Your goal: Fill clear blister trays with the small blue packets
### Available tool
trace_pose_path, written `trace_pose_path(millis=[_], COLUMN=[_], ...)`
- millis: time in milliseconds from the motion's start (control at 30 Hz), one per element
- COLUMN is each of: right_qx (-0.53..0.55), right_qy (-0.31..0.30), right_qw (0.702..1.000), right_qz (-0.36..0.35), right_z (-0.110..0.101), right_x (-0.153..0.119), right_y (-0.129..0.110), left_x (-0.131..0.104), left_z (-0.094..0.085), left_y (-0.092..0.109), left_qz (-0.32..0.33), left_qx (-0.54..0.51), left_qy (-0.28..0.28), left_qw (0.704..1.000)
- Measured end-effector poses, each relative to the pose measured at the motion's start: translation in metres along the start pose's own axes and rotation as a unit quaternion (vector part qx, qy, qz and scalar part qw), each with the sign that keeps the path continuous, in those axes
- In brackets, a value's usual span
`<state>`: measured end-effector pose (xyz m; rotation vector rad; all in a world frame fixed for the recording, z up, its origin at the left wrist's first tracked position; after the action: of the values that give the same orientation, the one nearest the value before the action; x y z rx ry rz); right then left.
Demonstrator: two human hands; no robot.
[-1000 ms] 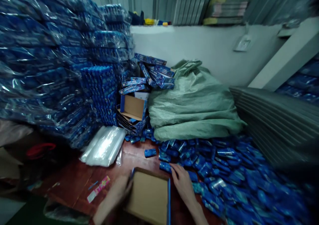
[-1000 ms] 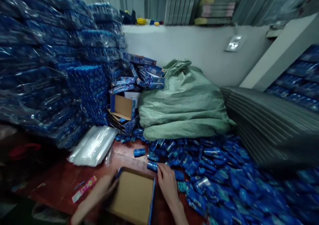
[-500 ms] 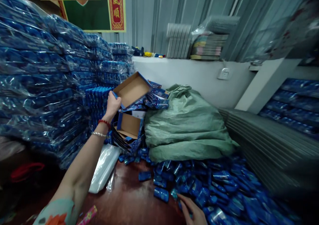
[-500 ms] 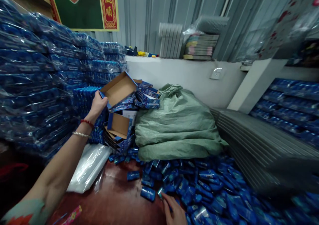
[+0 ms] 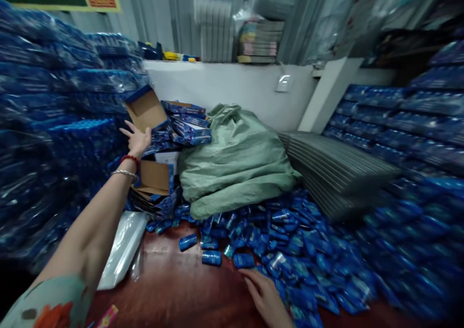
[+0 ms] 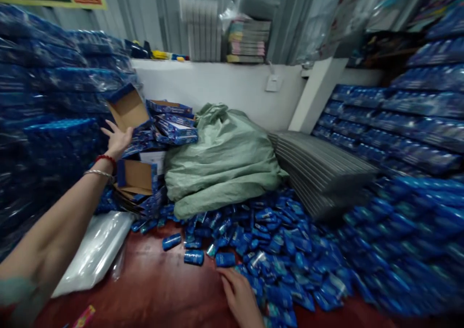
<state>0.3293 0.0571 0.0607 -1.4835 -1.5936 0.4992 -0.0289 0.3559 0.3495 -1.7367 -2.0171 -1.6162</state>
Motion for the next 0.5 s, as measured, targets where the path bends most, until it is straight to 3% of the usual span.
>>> trace_pose_path(millis=[100, 200, 367, 500], right_qx=[-0.014, -0.019, -0.033, -0.043], right_qy=[0.056, 0.124, 0.197, 0.180], right_qw=[0.998, 0.992, 0.979, 0.983], right_qz=[0.019, 0.026, 0.034, 0.013], right_z=[-0.010, -0.030, -0.066, -0.063], right_x=[0.006, 0.020, 0.051, 0.062], right_y=[0.001, 0.009, 0.022, 0.018], left_x=[-0.013, -0.016, -0.024, -0.038], left_z=[0.006, 0.010, 0.001, -0.001], left_y=[-0.013, -0.025, -0.047, -0.054], left_qz=[-0.048, -0.056, 0.005, 0.086], left_qx=[0.067, 0.051, -0.006, 0.015], left_qy=[0.056, 0.061, 0.085, 0.055], left_qw=[0.995, 0.995, 0.996, 0.995])
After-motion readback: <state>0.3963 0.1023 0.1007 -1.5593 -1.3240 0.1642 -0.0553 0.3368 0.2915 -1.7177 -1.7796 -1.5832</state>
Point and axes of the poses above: each hand's wrist, its own x-axis towards the middle knuckle, its own z-axis out of the palm, y = z × x, the point moved 5 cm from there along x, towards the middle knuckle, and after that the axes turned 13 degrees about y, right-handed, at the moved point
